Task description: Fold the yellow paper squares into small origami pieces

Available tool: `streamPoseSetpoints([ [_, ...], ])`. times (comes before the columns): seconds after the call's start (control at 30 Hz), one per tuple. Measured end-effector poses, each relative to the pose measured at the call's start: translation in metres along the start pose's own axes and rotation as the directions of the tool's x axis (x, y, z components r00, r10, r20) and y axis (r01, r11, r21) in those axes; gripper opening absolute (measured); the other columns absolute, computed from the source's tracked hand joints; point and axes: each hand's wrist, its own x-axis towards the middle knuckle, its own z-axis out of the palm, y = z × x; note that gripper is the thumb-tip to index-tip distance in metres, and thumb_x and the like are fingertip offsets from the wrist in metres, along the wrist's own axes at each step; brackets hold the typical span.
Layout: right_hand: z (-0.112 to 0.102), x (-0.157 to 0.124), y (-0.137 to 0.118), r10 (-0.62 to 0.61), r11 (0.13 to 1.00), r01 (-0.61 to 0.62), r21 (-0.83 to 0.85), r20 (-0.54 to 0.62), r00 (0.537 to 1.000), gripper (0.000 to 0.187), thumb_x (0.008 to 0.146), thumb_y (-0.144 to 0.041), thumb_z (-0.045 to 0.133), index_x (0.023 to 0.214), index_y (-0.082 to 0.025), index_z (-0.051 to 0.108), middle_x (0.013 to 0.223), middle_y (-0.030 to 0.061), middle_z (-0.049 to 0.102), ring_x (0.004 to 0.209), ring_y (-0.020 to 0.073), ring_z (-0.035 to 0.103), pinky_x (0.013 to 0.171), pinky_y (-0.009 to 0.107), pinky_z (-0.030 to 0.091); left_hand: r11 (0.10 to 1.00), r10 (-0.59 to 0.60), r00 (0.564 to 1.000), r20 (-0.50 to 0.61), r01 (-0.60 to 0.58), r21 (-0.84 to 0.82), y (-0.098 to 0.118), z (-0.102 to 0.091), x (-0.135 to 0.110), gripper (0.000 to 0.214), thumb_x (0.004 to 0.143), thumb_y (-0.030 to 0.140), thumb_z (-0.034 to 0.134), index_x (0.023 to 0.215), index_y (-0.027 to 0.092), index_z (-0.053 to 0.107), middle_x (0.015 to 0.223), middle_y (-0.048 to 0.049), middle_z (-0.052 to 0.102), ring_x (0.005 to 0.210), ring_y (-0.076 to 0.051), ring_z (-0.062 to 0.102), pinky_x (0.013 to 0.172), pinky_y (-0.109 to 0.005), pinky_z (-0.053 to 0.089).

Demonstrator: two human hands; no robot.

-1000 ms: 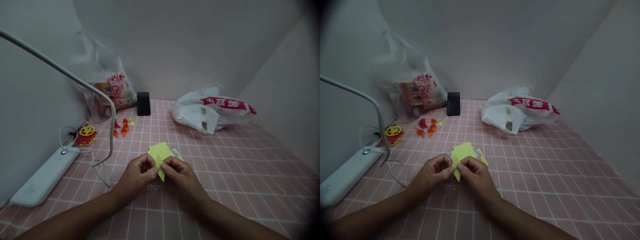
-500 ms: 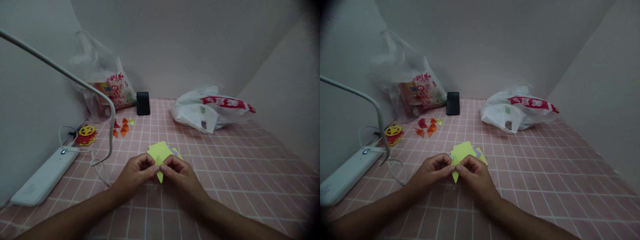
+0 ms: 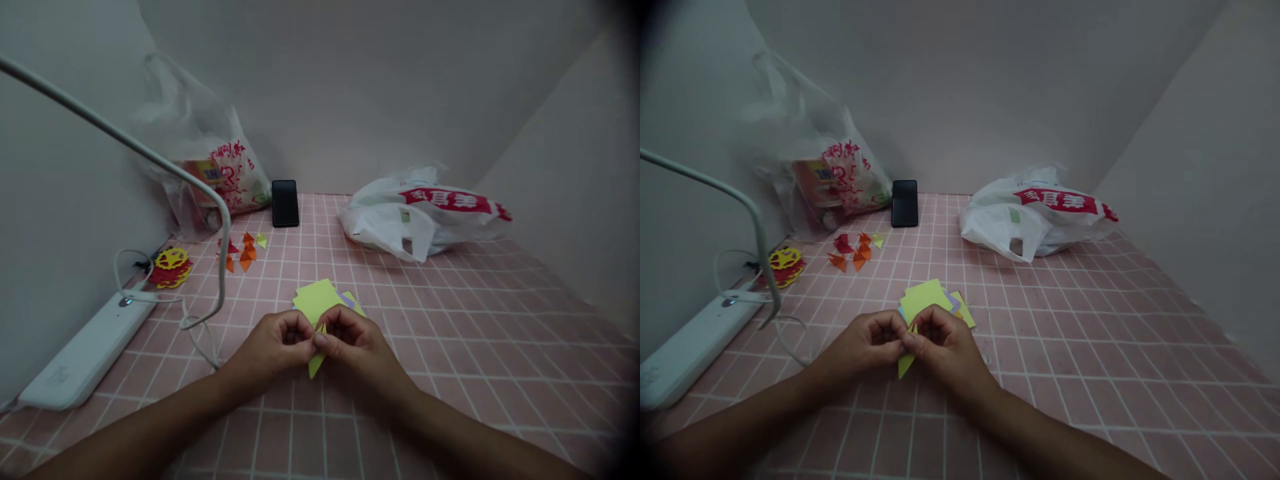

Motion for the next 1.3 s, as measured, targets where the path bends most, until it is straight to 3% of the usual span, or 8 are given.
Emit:
streamPoseSetpoints([
  [0.2,-0.001,-0.001,-0.003,-0.015,1.0,0.015,-0.003,0.014,1.0,0.015,0.072,-0.026,0.072,0.07,-0.019,0.059,0.067,-0.0025,0.055,0.062,0.0117,0.049,0.059,0.026,0.038,0.999,0.002,1.0,-0.005,-0.001,0.038,0.001,0.002,0.0,0.022,0.067,0.027,0.071,0.067,0.016,0.052,0.058,0.0064,0.048,0.052,-0.008,0.041,0.051,-0.022,0.031],
  [0.37,-0.003,-0.004,-0.004,-0.043,0.998,0.043,-0.034,0.012,0.999,0.014,0.076,-0.026,0.069,0.068,-0.018,0.061,0.066,-0.0018,0.058,0.063,0.0116,0.05,0.061,0.025,0.039,0.998,0.023,0.999,0.032,-0.024,0.052,0.004,0.001,0.001,0.021,0.069,0.029,0.069,0.067,0.017,0.052,0.062,0.0038,0.053,0.057,-0.01,0.047,0.054,-0.023,0.036],
  [0.6,-0.009,0.0,-0.002,-0.066,0.997,0.066,-0.047,0.014,0.998,0.032,0.091,-0.044,0.056,0.074,-0.018,0.062,0.063,-0.0018,0.054,0.057,0.011,0.046,0.053,0.023,0.036,0.997,-0.06,0.997,0.048,0.063,-0.054,0.006,0.0,0.0,0.023,0.065,0.029,0.071,0.069,0.016,0.053,0.063,0.0039,0.056,0.055,-0.009,0.048,0.055,-0.022,0.037],
  [0.77,-0.004,0.002,-0.007,-0.01,0.998,0.012,-0.065,0.039,0.999,0.021,0.075,-0.034,0.072,0.071,-0.018,0.059,0.067,-0.0021,0.055,0.061,0.0114,0.049,0.058,0.024,0.038,0.996,-0.06,0.998,0.028,0.061,-0.059,0.003,0.0,0.001,0.025,0.067,0.03,0.072,0.069,0.017,0.051,0.061,0.0051,0.053,0.054,-0.008,0.046,0.053,-0.021,0.035],
  [0.87,-0.003,0.0,-0.008,-0.011,0.995,0.011,-0.096,0.005,1.0,0.022,0.075,-0.031,0.07,0.065,-0.018,0.055,0.063,-0.0035,0.052,0.058,0.0104,0.046,0.055,0.024,0.036,0.998,-0.02,0.998,0.063,0.024,-0.061,0.002,0.0,0.001,0.023,0.071,0.031,0.071,0.072,0.016,0.054,0.065,0.0039,0.055,0.058,-0.009,0.048,0.055,-0.022,0.035],
  [1.0,-0.006,-0.002,-0.008,-0.061,0.985,0.057,-0.161,-0.017,0.998,0.02,0.078,-0.029,0.066,0.065,-0.018,0.056,0.061,-0.0034,0.052,0.057,0.0105,0.045,0.054,0.024,0.035,1.0,0.022,0.994,0.108,-0.023,0.01,0.005,-0.001,-0.001,0.023,0.079,0.034,0.066,0.07,0.014,0.059,0.063,0.0027,0.055,0.059,-0.01,0.047,0.057,-0.023,0.034],
  [1.17,-0.008,-0.001,-0.009,-0.071,0.982,0.07,-0.178,-0.001,0.997,0.027,0.089,-0.037,0.054,0.069,-0.019,0.056,0.062,-0.0017,0.055,0.058,0.0121,0.048,0.055,0.026,0.037,0.994,0.061,0.995,0.076,-0.067,0.081,0.01,0.001,-0.003,0.022,0.079,0.034,0.063,0.069,0.016,0.056,0.063,0.0031,0.053,0.057,-0.01,0.044,0.056,-0.023,0.033],
  [1.3,-0.007,0.0,-0.011,-0.077,0.954,0.092,-0.287,0.063,0.995,0.018,0.083,-0.033,0.062,0.073,-0.019,0.057,0.066,-0.0015,0.055,0.061,0.0127,0.048,0.056,0.026,0.036,0.981,0.079,0.995,0.053,-0.087,0.172,0.009,0.001,-0.002,0.023,0.078,0.035,0.063,0.067,0.017,0.054,0.06,0.005,0.046,0.055,-0.01,0.04,0.053,-0.023,0.03],
])
